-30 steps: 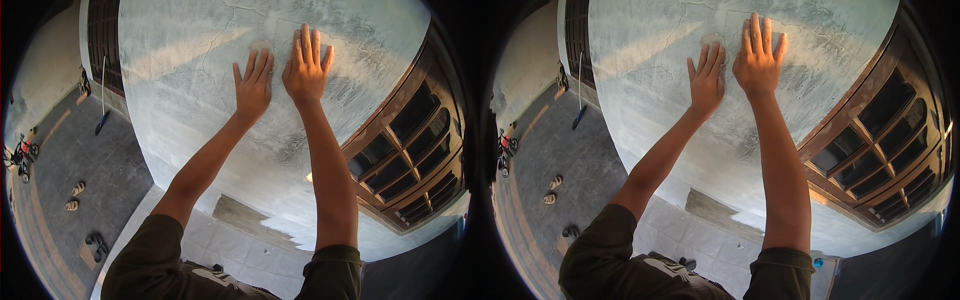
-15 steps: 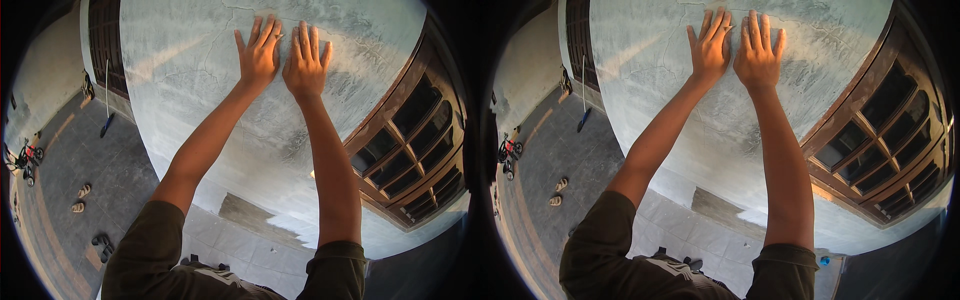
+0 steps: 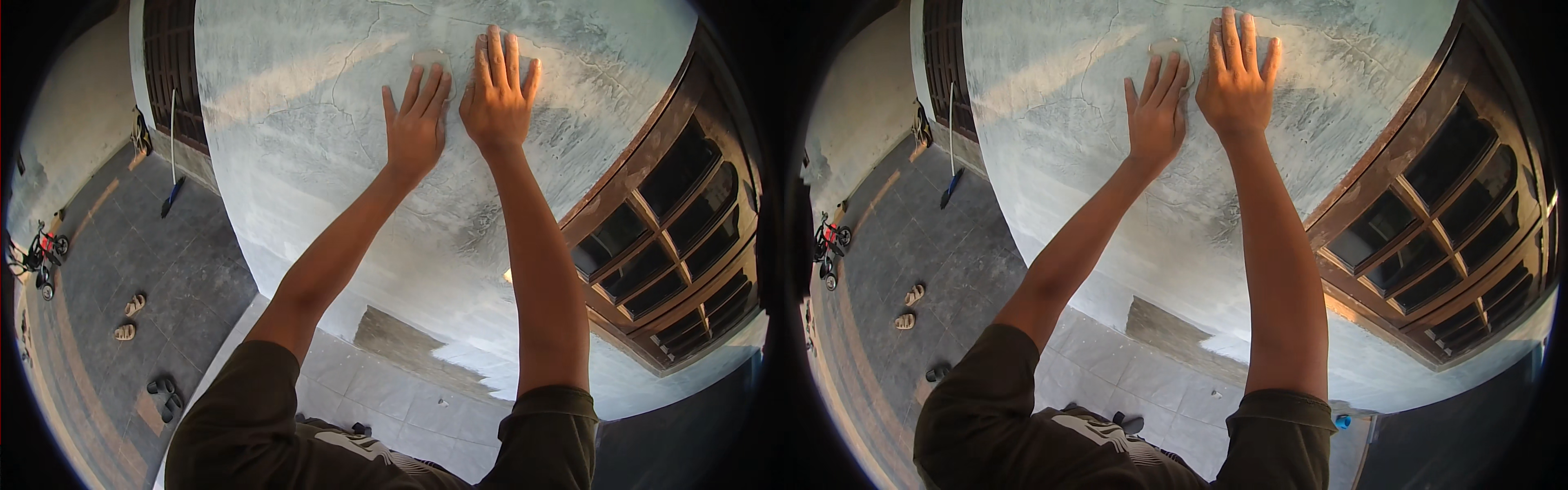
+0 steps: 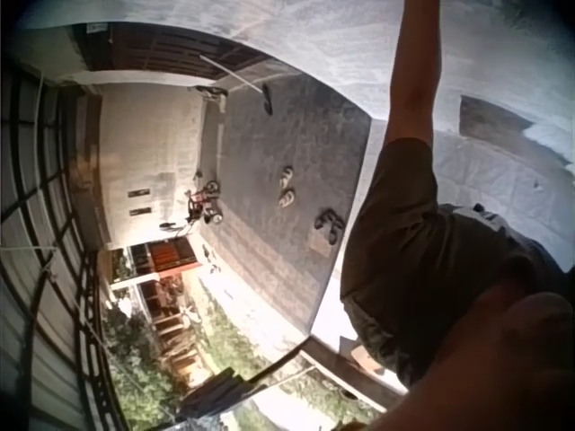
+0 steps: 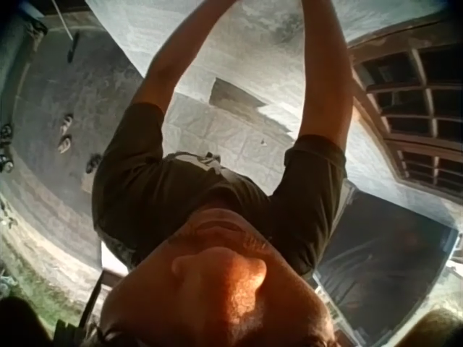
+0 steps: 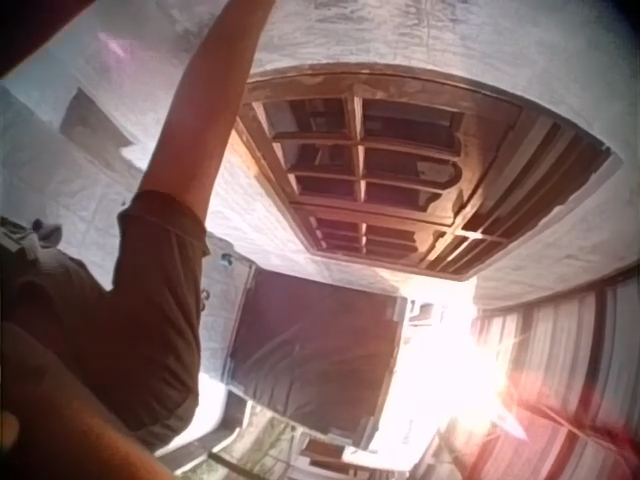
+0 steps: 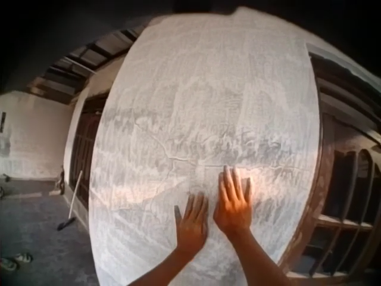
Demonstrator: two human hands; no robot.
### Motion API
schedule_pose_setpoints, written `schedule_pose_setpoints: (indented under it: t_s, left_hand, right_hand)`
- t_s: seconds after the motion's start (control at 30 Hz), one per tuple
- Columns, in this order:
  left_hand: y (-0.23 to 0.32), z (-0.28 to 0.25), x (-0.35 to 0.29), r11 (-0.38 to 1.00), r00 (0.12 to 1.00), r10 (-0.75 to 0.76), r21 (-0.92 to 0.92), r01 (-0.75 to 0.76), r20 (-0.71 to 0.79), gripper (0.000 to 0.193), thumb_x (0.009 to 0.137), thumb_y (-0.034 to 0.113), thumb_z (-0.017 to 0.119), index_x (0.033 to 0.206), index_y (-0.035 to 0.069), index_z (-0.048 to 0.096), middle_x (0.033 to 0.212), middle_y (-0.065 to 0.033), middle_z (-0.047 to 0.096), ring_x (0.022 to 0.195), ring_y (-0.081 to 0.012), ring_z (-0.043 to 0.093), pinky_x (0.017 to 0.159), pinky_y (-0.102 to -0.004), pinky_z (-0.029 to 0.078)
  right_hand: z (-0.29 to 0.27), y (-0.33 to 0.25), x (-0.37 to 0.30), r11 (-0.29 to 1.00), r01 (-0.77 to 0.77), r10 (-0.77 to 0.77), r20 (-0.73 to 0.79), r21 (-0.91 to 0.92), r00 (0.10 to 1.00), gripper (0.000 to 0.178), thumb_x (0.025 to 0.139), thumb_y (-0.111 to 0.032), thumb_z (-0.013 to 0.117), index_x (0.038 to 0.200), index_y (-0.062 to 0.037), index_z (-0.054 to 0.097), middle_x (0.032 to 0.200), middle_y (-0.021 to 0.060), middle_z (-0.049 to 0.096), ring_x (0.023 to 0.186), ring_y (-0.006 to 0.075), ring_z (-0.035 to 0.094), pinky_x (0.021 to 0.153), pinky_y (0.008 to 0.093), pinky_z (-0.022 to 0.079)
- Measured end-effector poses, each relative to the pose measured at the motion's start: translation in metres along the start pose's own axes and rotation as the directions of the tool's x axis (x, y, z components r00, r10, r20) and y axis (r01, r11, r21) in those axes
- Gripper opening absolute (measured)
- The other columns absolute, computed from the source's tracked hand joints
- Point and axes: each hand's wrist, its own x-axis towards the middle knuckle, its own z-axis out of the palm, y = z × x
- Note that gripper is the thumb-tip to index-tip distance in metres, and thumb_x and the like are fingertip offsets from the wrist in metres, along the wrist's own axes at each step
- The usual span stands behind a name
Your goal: Patching a crack in a wall using a white filler or putty.
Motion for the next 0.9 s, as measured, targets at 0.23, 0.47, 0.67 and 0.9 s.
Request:
schedule_pose_setpoints:
  t_s: [0.23,0.47,0.67,0.9]
  left_hand:
    - [0.0,0.002,0.065,0.998,0.992,0.042,-0.041,-0.047,-0.118,0.047,0.1,0.012,0.056,0.147,0.012,0.056,0.16,-0.0031,0.047,0.151,-0.0316,0.037,0.114,-0.0754,0.022]
    - [-0.002,0.004,0.013,1.0,1.0,-0.005,0.001,0.005,0.012,0.05,0.101,0.011,0.054,0.151,0.01,0.051,0.161,-0.0062,0.045,0.152,-0.0338,0.035,0.115,-0.0761,0.018]
    - [0.01,0.005,0.028,0.997,0.994,-0.078,-0.035,0.075,-0.072,0.047,0.105,0.015,0.05,0.151,0.008,0.05,0.16,-0.0084,0.046,0.152,-0.037,0.034,0.114,-0.0769,0.018]
    - [0.013,0.009,0.066,0.998,0.987,-0.066,-0.01,0.066,-0.145,0.048,0.101,0.012,0.054,0.148,0.009,0.054,0.16,-0.0086,0.046,0.152,-0.0353,0.036,0.113,-0.0775,0.02]
  right_hand:
    - [-0.002,-0.004,0.003,0.999,-0.024,0.024,0.029,0.032,0.999,0.052,0.097,-0.016,0.051,0.148,-0.0092,0.053,0.161,0.0054,0.045,0.152,0.0285,0.037,0.121,0.0628,0.023]
    - [0.0,0.0,-0.003,1.0,0.01,-0.01,0.008,-0.002,1.0,0.053,0.095,-0.016,0.052,0.148,-0.0092,0.054,0.16,0.005,0.046,0.151,0.0274,0.038,0.121,0.0621,0.023]
    - [-0.004,0.0,-0.001,0.999,-0.012,0.011,0.014,0.044,1.0,0.054,0.094,-0.013,0.053,0.147,-0.0097,0.055,0.159,0.005,0.048,0.15,0.0265,0.04,0.12,0.0621,0.025]
    - [0.0,0.005,-0.004,1.0,0.021,-0.02,-0.013,0.017,1.0,0.049,0.093,-0.013,0.053,0.142,-0.0087,0.059,0.157,0.0045,0.05,0.148,0.0268,0.042,0.119,0.0628,0.026]
